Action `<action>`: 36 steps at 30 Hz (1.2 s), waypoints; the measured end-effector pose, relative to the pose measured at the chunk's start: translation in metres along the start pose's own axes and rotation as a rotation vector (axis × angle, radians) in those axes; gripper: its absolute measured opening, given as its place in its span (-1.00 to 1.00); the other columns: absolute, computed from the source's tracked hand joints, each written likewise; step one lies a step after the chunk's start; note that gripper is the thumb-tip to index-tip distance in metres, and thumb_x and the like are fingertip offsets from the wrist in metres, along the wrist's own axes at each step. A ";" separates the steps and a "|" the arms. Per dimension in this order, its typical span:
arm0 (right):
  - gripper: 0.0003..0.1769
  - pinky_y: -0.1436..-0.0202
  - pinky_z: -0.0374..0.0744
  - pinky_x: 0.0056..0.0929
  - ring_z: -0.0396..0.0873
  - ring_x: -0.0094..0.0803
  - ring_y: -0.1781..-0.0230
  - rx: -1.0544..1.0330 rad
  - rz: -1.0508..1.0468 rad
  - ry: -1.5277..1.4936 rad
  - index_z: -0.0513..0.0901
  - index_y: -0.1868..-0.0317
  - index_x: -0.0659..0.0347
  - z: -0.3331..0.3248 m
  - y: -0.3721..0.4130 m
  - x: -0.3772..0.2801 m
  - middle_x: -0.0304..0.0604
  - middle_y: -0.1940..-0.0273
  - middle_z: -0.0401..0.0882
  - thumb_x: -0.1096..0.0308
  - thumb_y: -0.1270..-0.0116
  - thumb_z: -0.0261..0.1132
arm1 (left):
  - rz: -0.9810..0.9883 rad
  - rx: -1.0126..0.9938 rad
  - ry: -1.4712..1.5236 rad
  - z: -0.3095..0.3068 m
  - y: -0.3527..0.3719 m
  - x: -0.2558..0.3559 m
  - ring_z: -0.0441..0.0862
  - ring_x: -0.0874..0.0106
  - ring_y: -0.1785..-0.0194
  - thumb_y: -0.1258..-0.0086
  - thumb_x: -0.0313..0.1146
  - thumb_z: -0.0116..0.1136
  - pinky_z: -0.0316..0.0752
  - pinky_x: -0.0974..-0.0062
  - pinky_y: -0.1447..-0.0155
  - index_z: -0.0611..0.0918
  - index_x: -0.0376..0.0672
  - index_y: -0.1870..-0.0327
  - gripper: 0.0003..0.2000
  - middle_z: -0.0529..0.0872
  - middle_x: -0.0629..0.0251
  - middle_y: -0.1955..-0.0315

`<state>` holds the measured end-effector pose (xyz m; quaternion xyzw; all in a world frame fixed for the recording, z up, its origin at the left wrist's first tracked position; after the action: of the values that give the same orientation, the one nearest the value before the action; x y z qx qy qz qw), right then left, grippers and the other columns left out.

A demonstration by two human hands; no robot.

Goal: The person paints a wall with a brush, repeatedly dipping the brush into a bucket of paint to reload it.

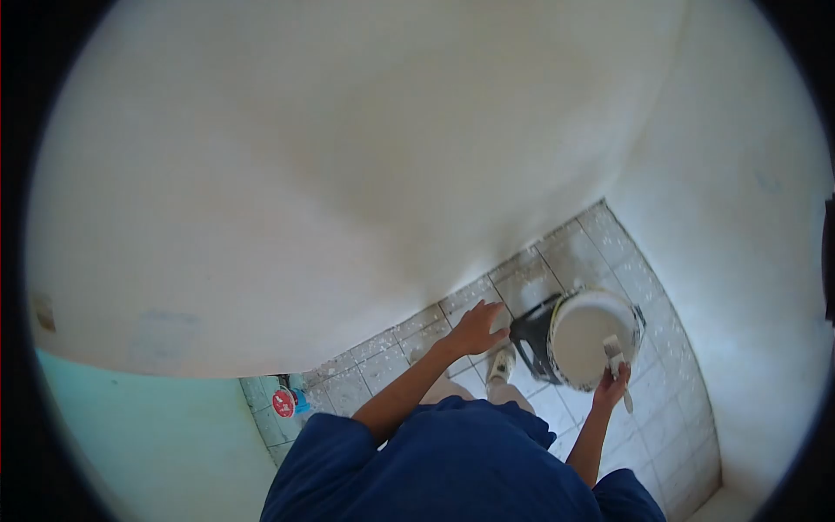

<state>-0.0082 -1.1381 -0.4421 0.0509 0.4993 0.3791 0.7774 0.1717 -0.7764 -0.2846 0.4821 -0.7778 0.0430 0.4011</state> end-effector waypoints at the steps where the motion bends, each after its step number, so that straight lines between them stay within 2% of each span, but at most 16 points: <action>1: -0.60 0.02 0.61 -0.48 0.54 -0.41 0.02 -0.023 -0.017 -0.015 0.45 -0.19 0.12 0.029 0.008 -0.009 -0.22 -0.03 0.49 0.23 -0.41 0.28 | -0.015 0.078 0.005 -0.018 0.011 -0.002 0.20 -0.07 -0.47 -0.42 -0.03 0.12 0.14 0.12 -0.50 0.31 -0.31 -0.39 -0.34 0.37 -0.15 -0.34; 5: -0.58 -0.02 0.61 -0.43 0.55 -0.37 -0.01 -0.104 -0.007 -0.093 0.43 -0.22 0.10 0.159 0.047 -0.031 -0.22 -0.08 0.49 0.24 -0.42 0.28 | -0.130 0.331 0.166 -0.091 0.070 -0.001 0.30 -0.04 -0.41 -0.43 -0.03 0.13 0.22 0.17 -0.46 0.35 -0.25 -0.38 -0.38 0.42 -0.12 -0.30; 6: -0.61 -0.03 0.60 -0.41 0.56 -0.38 0.01 -0.155 0.006 -0.086 0.46 -0.18 0.09 0.199 0.063 -0.038 -0.25 -0.05 0.52 0.28 -0.39 0.31 | -0.139 0.450 0.128 -0.105 0.086 -0.004 0.41 0.03 -0.35 -0.43 -0.05 0.16 0.31 0.21 -0.40 0.43 -0.23 -0.32 -0.44 0.49 -0.07 -0.26; 9: -0.64 -0.02 0.60 -0.40 0.57 -0.40 0.04 -0.415 0.018 -0.056 0.49 -0.13 0.08 0.304 0.100 -0.030 -0.29 0.00 0.54 0.33 -0.36 0.32 | -0.256 0.575 0.189 -0.155 0.133 -0.007 0.49 0.16 -0.31 -0.42 -0.07 0.19 0.39 0.29 -0.34 0.50 -0.18 -0.28 -0.49 0.56 0.05 -0.23; 10: -0.63 -0.02 0.59 -0.35 0.55 -0.36 0.02 -0.463 0.026 -0.084 0.49 -0.12 0.10 0.338 0.121 -0.026 -0.25 0.03 0.52 0.36 -0.33 0.33 | -0.210 0.702 0.159 -0.167 0.145 -0.014 0.60 0.13 -0.17 -0.41 -0.07 0.20 0.48 0.29 -0.24 0.58 -0.24 -0.17 -0.53 0.64 0.04 -0.12; 11: -0.62 -0.02 0.58 -0.29 0.53 -0.33 0.00 -0.502 0.033 -0.109 0.48 -0.10 0.13 0.370 0.147 -0.021 -0.20 0.06 0.50 0.40 -0.30 0.33 | -0.238 0.746 0.165 -0.182 0.158 -0.016 0.62 0.14 -0.16 -0.41 -0.07 0.20 0.50 0.29 -0.21 0.58 -0.25 -0.16 -0.53 0.65 0.04 -0.11; 13: -0.67 0.06 0.62 -0.31 0.53 -0.34 0.01 -0.623 0.062 -0.103 0.51 -0.05 0.13 0.423 0.203 -0.007 -0.22 0.06 0.50 0.41 -0.29 0.34 | -0.307 0.786 0.169 -0.213 0.187 -0.020 0.64 0.16 -0.15 -0.41 -0.07 0.20 0.53 0.30 -0.14 0.59 -0.26 -0.15 -0.54 0.67 0.04 -0.09; 14: -0.68 0.08 0.63 -0.31 0.54 -0.35 0.02 -0.638 0.071 -0.114 0.52 -0.03 0.13 0.442 0.233 0.001 -0.23 0.07 0.50 0.42 -0.29 0.34 | -0.298 0.824 0.129 -0.225 0.199 -0.027 0.68 0.19 -0.07 -0.42 -0.08 0.20 0.57 0.31 -0.04 0.60 -0.29 -0.12 -0.55 0.68 0.03 -0.06; 15: -0.70 0.10 0.64 -0.31 0.54 -0.36 0.04 -0.649 0.081 -0.126 0.53 -0.01 0.13 0.459 0.259 0.013 -0.24 0.08 0.50 0.43 -0.28 0.35 | -0.314 0.837 0.136 -0.236 0.209 -0.033 0.69 0.19 -0.05 -0.42 -0.08 0.20 0.57 0.31 -0.03 0.60 -0.29 -0.12 -0.54 0.68 0.03 -0.07; 17: -0.73 0.12 0.67 -0.38 0.58 -0.45 0.14 -0.730 0.072 -0.162 0.52 0.01 0.13 0.480 0.299 0.041 -0.27 0.10 0.51 0.42 -0.30 0.35 | -0.336 0.862 0.147 -0.256 0.231 -0.039 0.71 0.19 -0.02 -0.41 -0.08 0.20 0.58 0.32 -0.01 0.61 -0.31 -0.11 -0.54 0.68 0.01 -0.07; 22: -0.77 0.09 0.69 -0.34 0.58 -0.44 0.15 -0.700 0.009 -0.278 0.51 0.06 0.15 0.520 0.387 0.078 -0.25 0.13 0.50 0.48 -0.30 0.32 | -0.330 0.818 0.089 -0.294 0.281 -0.069 0.74 0.24 0.10 -0.41 -0.07 0.20 0.60 0.36 0.08 0.64 -0.33 -0.06 -0.55 0.72 0.02 0.03; 28: -0.80 0.08 0.69 -0.34 0.58 -0.48 0.18 -0.723 -0.156 -0.427 0.52 0.10 0.16 0.595 0.467 0.035 -0.27 0.16 0.50 0.48 -0.29 0.32 | -0.200 0.824 0.042 -0.340 0.316 -0.069 0.75 0.29 0.21 -0.40 -0.12 0.23 0.60 0.42 0.17 0.66 -0.31 -0.03 -0.60 0.75 0.05 0.12; 31: -0.81 0.11 0.66 -0.38 0.56 -0.52 0.19 -0.722 -0.223 -0.436 0.54 0.11 0.18 0.622 0.488 0.023 -0.29 0.16 0.51 0.48 -0.29 0.32 | -0.131 0.813 0.018 -0.359 0.320 -0.059 0.73 0.36 0.15 -0.43 -0.11 0.21 0.59 0.47 0.17 0.64 -0.28 -0.08 -0.59 0.76 0.12 0.12; 33: -0.82 0.14 0.63 -0.42 0.54 -0.54 0.20 -0.717 -0.322 -0.359 0.54 0.11 0.20 0.630 0.483 0.048 -0.29 0.17 0.52 0.48 -0.29 0.32 | -0.057 0.840 0.011 -0.367 0.320 -0.056 0.72 0.37 0.17 -0.42 -0.13 0.22 0.58 0.49 0.21 0.64 -0.28 -0.08 -0.60 0.76 0.12 0.13; 36: -0.79 0.19 0.58 -0.48 0.52 -0.53 0.19 -0.561 -0.286 -0.300 0.54 0.08 0.19 0.605 0.446 0.131 -0.28 0.17 0.51 0.51 -0.29 0.31 | 0.001 0.852 0.133 -0.370 0.315 -0.056 0.71 0.42 0.17 -0.42 -0.17 0.23 0.57 0.50 0.21 0.66 -0.26 -0.05 -0.64 0.76 0.16 0.16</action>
<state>0.2723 -0.5573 -0.0345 -0.1799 0.2581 0.3772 0.8711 0.1521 -0.4016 0.0285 0.6005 -0.6632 0.3915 0.2154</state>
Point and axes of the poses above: each hand's wrist, its own y-axis away from the middle knuckle, its own z-axis out of the palm, x = y × z, the point moved 3 cm from there along -y, towards the middle knuckle
